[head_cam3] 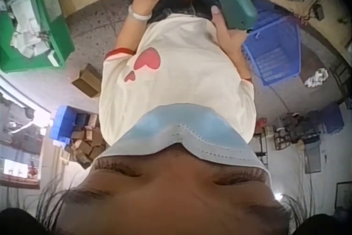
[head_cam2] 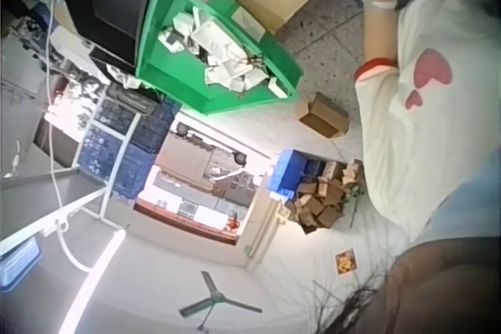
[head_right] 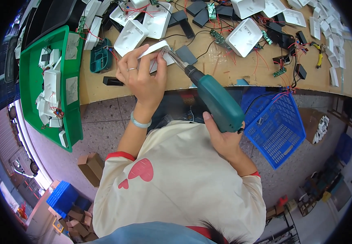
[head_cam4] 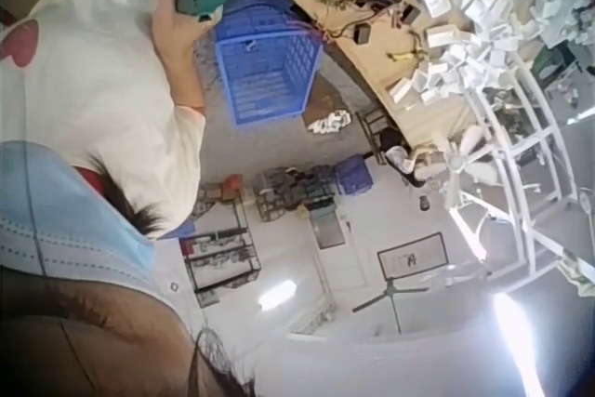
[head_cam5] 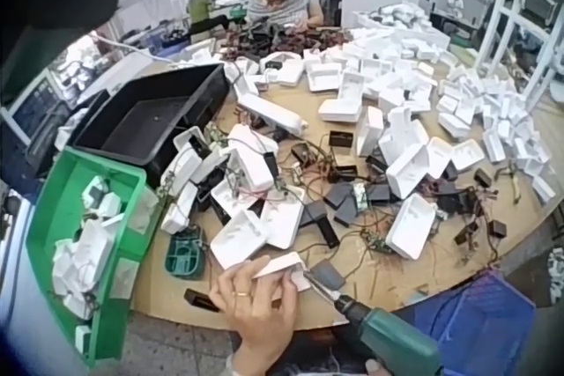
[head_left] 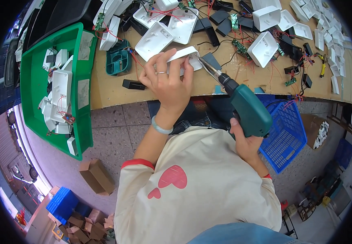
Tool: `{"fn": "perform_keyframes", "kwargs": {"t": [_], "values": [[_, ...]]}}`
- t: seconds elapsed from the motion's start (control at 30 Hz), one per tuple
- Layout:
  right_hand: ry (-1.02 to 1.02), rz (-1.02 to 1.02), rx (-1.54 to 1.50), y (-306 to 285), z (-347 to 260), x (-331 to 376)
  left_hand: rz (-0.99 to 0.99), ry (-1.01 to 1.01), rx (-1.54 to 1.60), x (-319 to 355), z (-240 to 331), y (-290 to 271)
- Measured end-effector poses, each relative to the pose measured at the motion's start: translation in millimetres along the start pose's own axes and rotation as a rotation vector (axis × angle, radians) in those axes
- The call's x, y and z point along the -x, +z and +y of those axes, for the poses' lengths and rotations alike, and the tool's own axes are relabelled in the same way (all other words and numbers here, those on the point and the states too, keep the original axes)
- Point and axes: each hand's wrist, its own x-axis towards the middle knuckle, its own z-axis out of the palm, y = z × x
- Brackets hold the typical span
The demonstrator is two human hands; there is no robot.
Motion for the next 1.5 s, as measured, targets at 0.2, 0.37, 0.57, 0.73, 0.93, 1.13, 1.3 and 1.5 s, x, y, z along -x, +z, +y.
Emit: {"fn": "perform_keyframes", "kwargs": {"t": [0.2, 0.37, 0.57, 0.73, 0.93, 1.13, 1.3, 1.5], "values": [[0.004, 0.061, -0.112, -10.7, -9.9, 4.6, -0.006, 0.002, -0.001, -0.2, -0.2, -0.3], [0.045, 0.106, -0.152, -13.4, -16.0, 3.5, -0.007, -0.009, 0.024, -0.1, -2.5, 0.2], [0.027, 0.093, -0.147, -14.0, -17.8, 2.8, -0.038, -0.008, 0.04, -1.7, -4.2, -2.9], [0.042, 0.104, -0.17, -15.0, -17.3, 2.1, -0.143, 0.014, 0.109, -1.0, -8.1, -11.2], [0.023, 0.124, -0.167, -16.1, -18.8, -1.3, -0.254, 0.072, 0.158, -5.2, -6.7, -25.9], [0.049, 0.193, -0.178, -9.8, -30.8, -6.1, -0.201, 0.03, 0.313, -7.4, -22.6, -36.2], [0.019, 0.242, -0.109, -9.1, -34.8, -11.5, 0.067, -0.416, 0.778, -46.3, -41.8, -88.1], [0.009, 0.206, -0.177, -12.6, -30.6, -16.8, 0.54, -0.59, 1.063, -116.4, -111.9, -175.4]]}}
